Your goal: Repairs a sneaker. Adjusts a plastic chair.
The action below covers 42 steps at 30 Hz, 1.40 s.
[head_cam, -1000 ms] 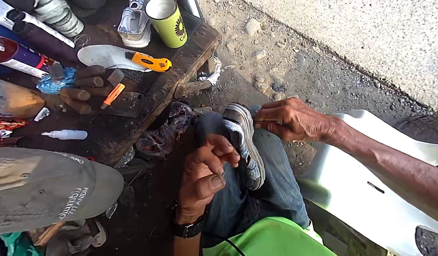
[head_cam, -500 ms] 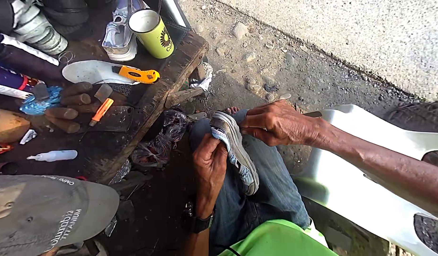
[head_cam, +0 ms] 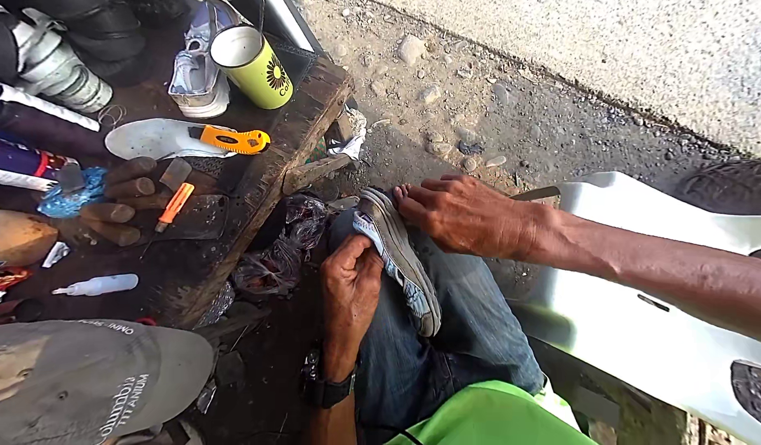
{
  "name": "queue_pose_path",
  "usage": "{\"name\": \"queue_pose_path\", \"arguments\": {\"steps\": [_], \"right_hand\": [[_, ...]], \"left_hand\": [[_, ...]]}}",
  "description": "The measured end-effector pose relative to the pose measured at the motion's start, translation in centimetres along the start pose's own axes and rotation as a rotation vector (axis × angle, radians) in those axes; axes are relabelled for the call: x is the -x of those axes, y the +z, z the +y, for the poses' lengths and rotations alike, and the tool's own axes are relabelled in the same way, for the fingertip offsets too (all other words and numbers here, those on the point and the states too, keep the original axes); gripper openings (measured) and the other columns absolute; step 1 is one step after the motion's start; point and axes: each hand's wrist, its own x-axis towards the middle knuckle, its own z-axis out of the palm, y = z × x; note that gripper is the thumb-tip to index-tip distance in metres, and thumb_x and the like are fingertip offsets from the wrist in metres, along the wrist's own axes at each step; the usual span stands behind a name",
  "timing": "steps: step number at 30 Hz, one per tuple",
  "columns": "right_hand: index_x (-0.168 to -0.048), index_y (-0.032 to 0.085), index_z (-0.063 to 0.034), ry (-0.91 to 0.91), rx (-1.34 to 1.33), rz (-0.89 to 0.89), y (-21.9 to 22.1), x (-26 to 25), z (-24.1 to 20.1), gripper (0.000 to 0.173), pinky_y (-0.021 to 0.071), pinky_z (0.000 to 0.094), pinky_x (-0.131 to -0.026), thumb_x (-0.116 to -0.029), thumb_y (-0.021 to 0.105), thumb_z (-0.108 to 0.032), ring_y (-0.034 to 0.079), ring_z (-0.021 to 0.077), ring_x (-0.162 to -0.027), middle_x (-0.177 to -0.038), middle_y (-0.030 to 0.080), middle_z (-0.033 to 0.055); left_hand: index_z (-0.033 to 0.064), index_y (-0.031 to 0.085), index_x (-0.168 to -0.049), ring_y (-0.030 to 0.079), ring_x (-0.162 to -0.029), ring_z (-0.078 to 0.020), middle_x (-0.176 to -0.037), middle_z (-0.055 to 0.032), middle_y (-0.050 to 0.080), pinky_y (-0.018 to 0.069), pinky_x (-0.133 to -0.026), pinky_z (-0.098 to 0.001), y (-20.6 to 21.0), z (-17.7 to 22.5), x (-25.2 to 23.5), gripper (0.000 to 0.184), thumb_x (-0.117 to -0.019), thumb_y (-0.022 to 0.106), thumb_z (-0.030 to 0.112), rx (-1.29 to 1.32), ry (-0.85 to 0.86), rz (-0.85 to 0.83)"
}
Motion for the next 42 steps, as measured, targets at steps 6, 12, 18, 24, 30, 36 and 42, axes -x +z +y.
{"name": "queue_pose_path", "arguments": {"steps": [6, 12, 18, 24, 30, 36, 42], "right_hand": [[-0.091, 0.066, -0.0065, -0.083, 0.034, 0.089, 1.1, 0.8, 1.4, 0.022, 0.0438, 0.0362, -0.045, -0.1021, 0.055, -0.022, 0.059, 0.0238, -0.059, -0.072, 0.057, 0.0066], [-0.079, 0.063, -0.0101, 0.052, 0.003, 0.198, 2.3, 2.2, 1.6, 0.046, 0.0401, 0.0351, -0.044, -0.1067, 0.046, -0.042, 0.055, 0.0203, -0.052, -0.061, 0.051, 0.0019], [-0.069, 0.058, -0.0111, 0.245, -0.024, 0.247, 2.8, 4.3, 1.6, 0.052, 0.0364, 0.0356, -0.041, -0.104, 0.049, -0.049, 0.052, 0.0195, -0.048, -0.056, 0.046, 0.001], [-0.064, 0.053, -0.015, 0.501, -0.026, 0.264, 2.6, 9.4, 3.2, 0.052, 0.0327, 0.0374, -0.039, -0.1016, 0.048, -0.051, 0.048, 0.0174, -0.043, -0.052, 0.044, -0.0013], [-0.067, 0.058, -0.0181, 0.557, -0.704, 0.223, 4.7, 9.2, 0.5, 0.055, 0.0336, 0.0317, -0.048, -0.1006, 0.052, -0.061, 0.043, 0.0067, -0.049, -0.053, 0.042, -0.0077], [-0.091, 0.074, -0.01, 0.471, -1.146, 0.42, 4.5, 8.1, -0.8, 0.022, 0.0396, 0.0137, -0.053, -0.0991, 0.069, -0.03, 0.05, -0.0048, -0.06, -0.072, 0.061, -0.0093], [-0.095, 0.075, -0.0117, 0.41, -0.828, 0.489, 5.1, 2.9, -2.3, 0.022, 0.0525, 0.0265, -0.068, -0.098, 0.062, -0.028, 0.063, 0.005, -0.084, -0.097, 0.067, -0.001]], "left_hand": [[-0.0022, 0.073, -0.096, 0.07, -0.085, -0.0119, -0.093, -0.0064, 0.072, 0.0608, -0.079, -0.0266, -0.5, -0.1, -0.3, 0.012, -0.093, 0.062, -0.004, 0.114, 0.016, -0.076], [-0.0003, 0.074, -0.094, 0.069, -0.085, -0.0093, -0.092, -0.0042, 0.072, 0.06, -0.079, -0.0248, -0.4, 0.2, -1.1, 0.012, -0.0927, 0.062, -0.003, 0.074, 0.036, -0.096], [-0.0004, 0.074, -0.094, 0.07, -0.087, -0.0085, -0.094, -0.0036, 0.073, 0.0595, -0.081, -0.0248, 0.3, 0.2, -1.3, 0.014, -0.0914, 0.061, -0.005, 0.029, 0.064, -0.049], [-0.0015, 0.074, -0.094, 0.067, -0.082, -0.0064, -0.093, -0.0027, 0.071, 0.0584, -0.073, -0.0219, 0.2, -0.1, -1.1, 0.012, -0.0944, 0.063, 0.001, -0.023, 0.131, -0.01], [-0.0013, 0.071, -0.084, 0.067, -0.08, -0.0012, -0.081, 0.0015, 0.071, 0.0569, -0.076, -0.02, 0.9, -0.3, -1.1, 0.02, -0.0908, 0.053, -0.006, -0.082, 0.203, 0.111], [-0.0017, 0.068, -0.081, 0.066, -0.076, 0.0016, -0.076, 0.0026, 0.068, 0.0554, -0.073, -0.0173, 0.9, -0.1, -1.2, 0.021, -0.0913, 0.051, -0.006, -0.155, 0.193, 0.129], [-0.0027, 0.07, -0.094, 0.068, -0.081, -0.0015, -0.085, 0.0014, 0.071, 0.0577, -0.076, -0.0201, 0.1, -0.3, -1.1, 0.018, -0.0929, 0.052, -0.006, -0.106, 0.124, 0.018]]}}
